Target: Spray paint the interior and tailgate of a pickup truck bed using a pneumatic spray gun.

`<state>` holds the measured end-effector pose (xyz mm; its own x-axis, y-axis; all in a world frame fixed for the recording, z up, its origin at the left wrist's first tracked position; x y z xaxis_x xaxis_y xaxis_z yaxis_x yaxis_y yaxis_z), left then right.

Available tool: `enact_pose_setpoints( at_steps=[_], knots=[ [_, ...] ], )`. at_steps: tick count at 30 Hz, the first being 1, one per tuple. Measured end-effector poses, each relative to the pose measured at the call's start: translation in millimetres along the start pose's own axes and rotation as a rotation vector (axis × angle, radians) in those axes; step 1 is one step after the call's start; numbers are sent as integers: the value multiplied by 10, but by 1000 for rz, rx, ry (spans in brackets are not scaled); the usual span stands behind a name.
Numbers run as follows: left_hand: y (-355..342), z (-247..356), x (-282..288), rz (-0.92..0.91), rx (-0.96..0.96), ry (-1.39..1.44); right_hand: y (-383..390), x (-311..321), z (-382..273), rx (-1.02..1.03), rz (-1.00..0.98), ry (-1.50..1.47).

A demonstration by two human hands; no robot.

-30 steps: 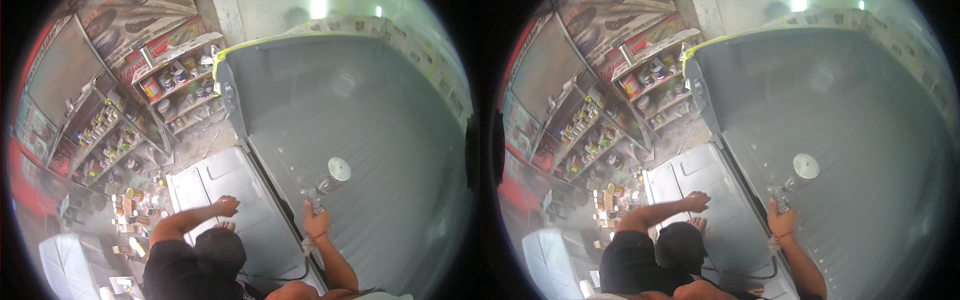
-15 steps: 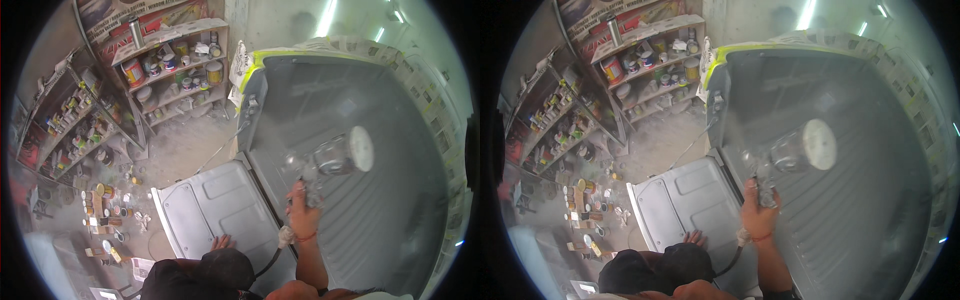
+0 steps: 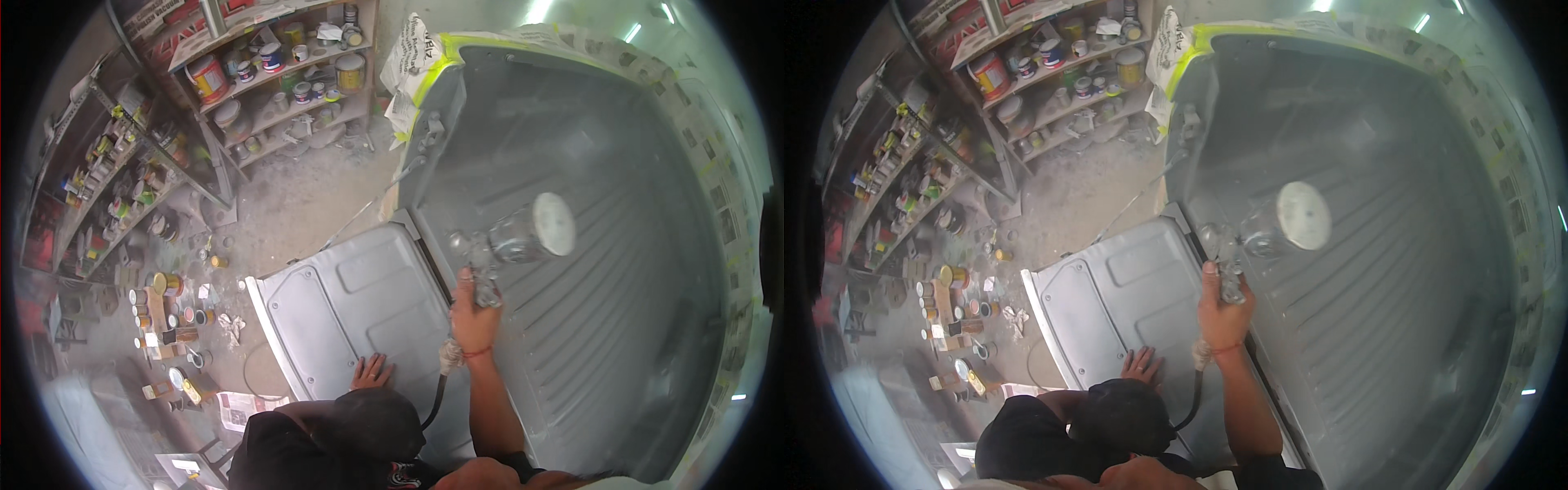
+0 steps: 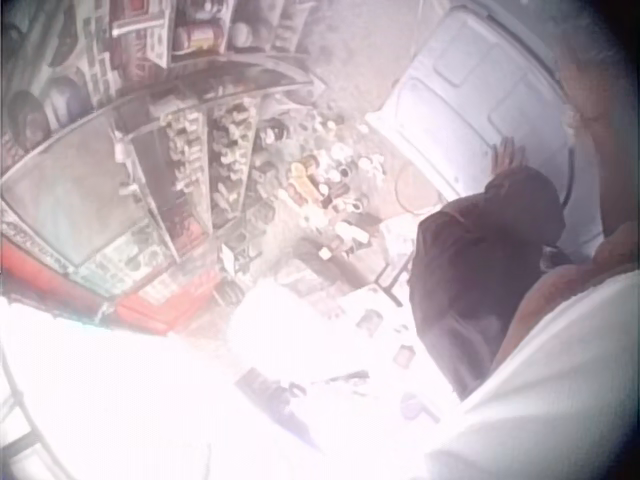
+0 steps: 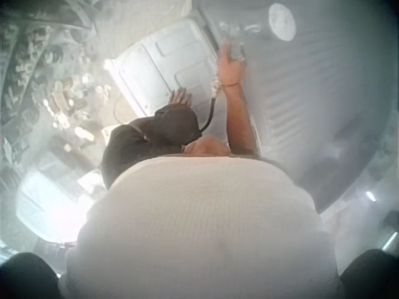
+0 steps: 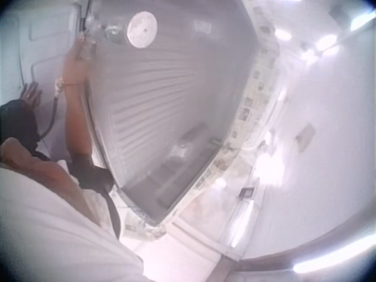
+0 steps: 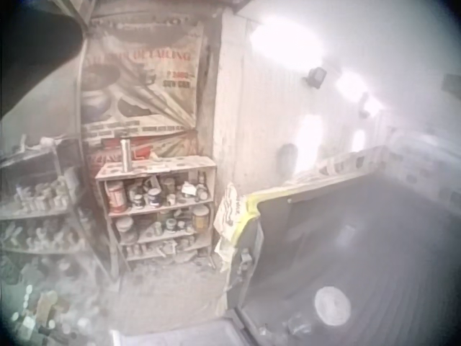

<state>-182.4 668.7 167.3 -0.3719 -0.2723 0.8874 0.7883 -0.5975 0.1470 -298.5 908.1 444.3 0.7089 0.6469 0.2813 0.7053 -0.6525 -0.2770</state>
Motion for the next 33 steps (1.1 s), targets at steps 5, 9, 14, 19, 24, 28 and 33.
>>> enact_pose_setpoints(
  at_steps=[5,9,14,19,24,28,33],
  knots=[
    [-94,-91,58,-25,60,95,372,3,808,-206,-2,110],
    [-662,-1062,851,273,306,-10,697,407,907,-395,78,2],
    [-1110,-2612,1484,271,609,-340,937,601,1045,-736,286,-248],
    [-1159,-2936,1204,91,655,-253,702,602,943,-801,201,65],
    [-1199,-2899,1321,106,649,-281,561,570,864,-796,163,204],
    [-1205,-2887,1339,36,639,-263,505,468,753,-738,50,277],
    [-1206,-2869,1316,80,590,-237,750,542,693,-674,-87,287]
  ],
)
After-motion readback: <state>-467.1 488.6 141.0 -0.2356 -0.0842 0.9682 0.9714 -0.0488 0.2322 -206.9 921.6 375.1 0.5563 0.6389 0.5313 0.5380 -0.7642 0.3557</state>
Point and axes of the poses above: each hand's wrist, its own y-axis away from the middle knuckle, its own x-axis out of the back of the hand, z = x × y, the point moved 10 cm from there along -y, towards the middle knuckle, and after that the axes turned 9 degrees about x, right-handed, at the moved point
